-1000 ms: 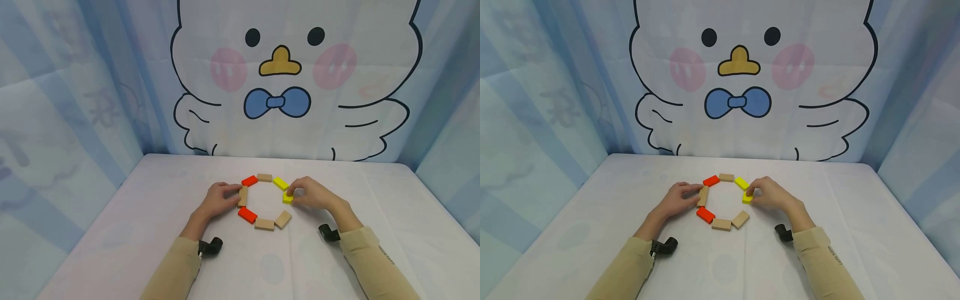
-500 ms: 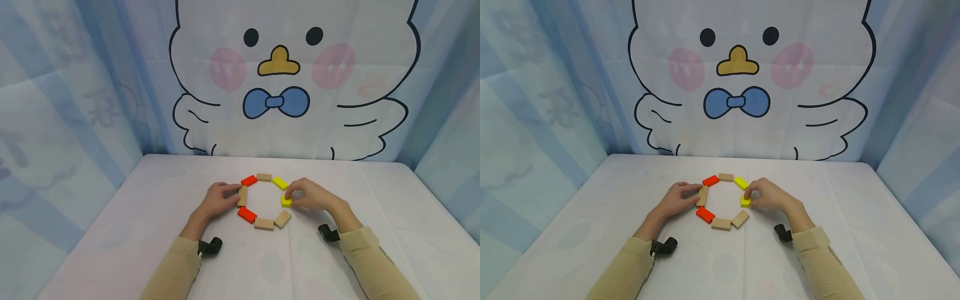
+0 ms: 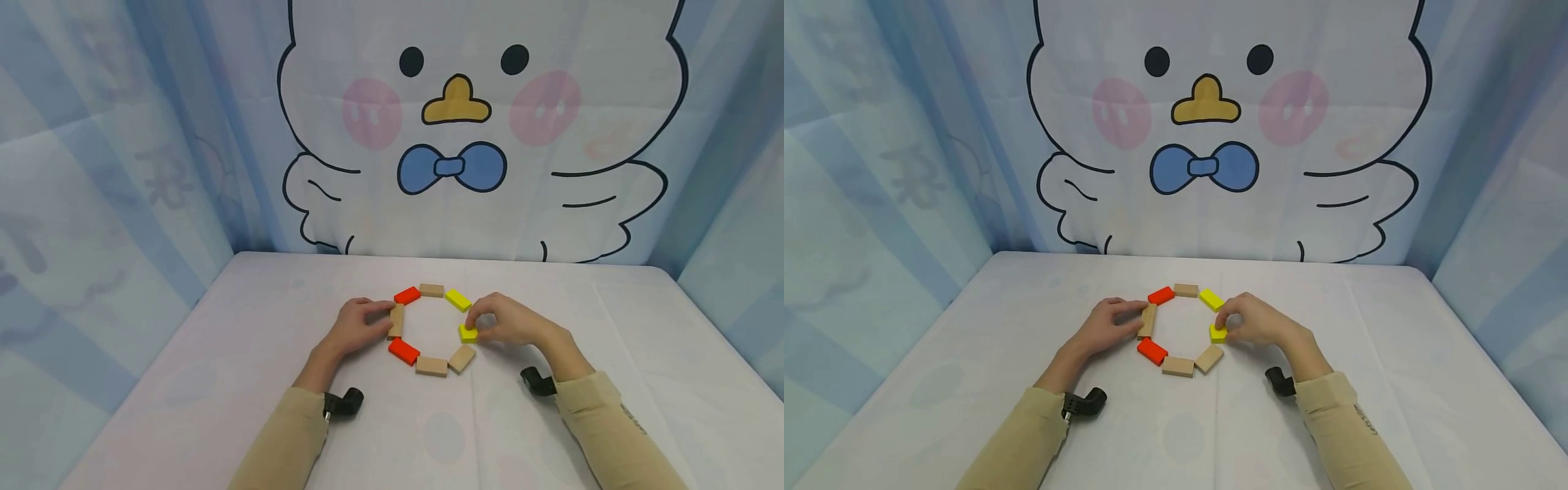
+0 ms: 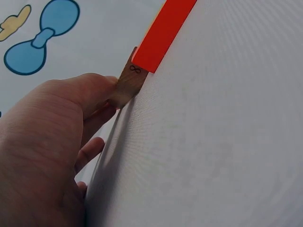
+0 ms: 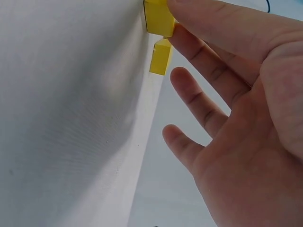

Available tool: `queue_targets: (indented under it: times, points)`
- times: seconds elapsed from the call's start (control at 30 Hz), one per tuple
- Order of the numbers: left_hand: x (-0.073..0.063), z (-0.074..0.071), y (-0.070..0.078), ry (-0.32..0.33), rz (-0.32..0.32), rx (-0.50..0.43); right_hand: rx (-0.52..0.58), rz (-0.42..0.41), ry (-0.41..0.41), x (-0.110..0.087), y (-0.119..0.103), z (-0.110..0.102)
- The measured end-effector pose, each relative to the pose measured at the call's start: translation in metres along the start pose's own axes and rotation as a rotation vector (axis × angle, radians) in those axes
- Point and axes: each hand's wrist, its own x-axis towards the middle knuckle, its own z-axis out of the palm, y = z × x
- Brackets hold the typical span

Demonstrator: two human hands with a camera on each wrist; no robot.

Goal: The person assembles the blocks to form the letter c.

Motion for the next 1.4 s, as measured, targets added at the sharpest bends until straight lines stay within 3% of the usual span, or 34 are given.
queue_targets:
  times: [0.8,1.4]
  points:
    - [-0.0002,-0.0009,-0.0035,0.004,0.01,-0.007,0.027,-0.002,-0.033,0.0016,-0.0028,-0.0009]
    - [-0.0006,-0.0011,-0.0028,0.001,0.014,0.001,0.004,0.035,0.058,-0.001,0.004,-0.0062]
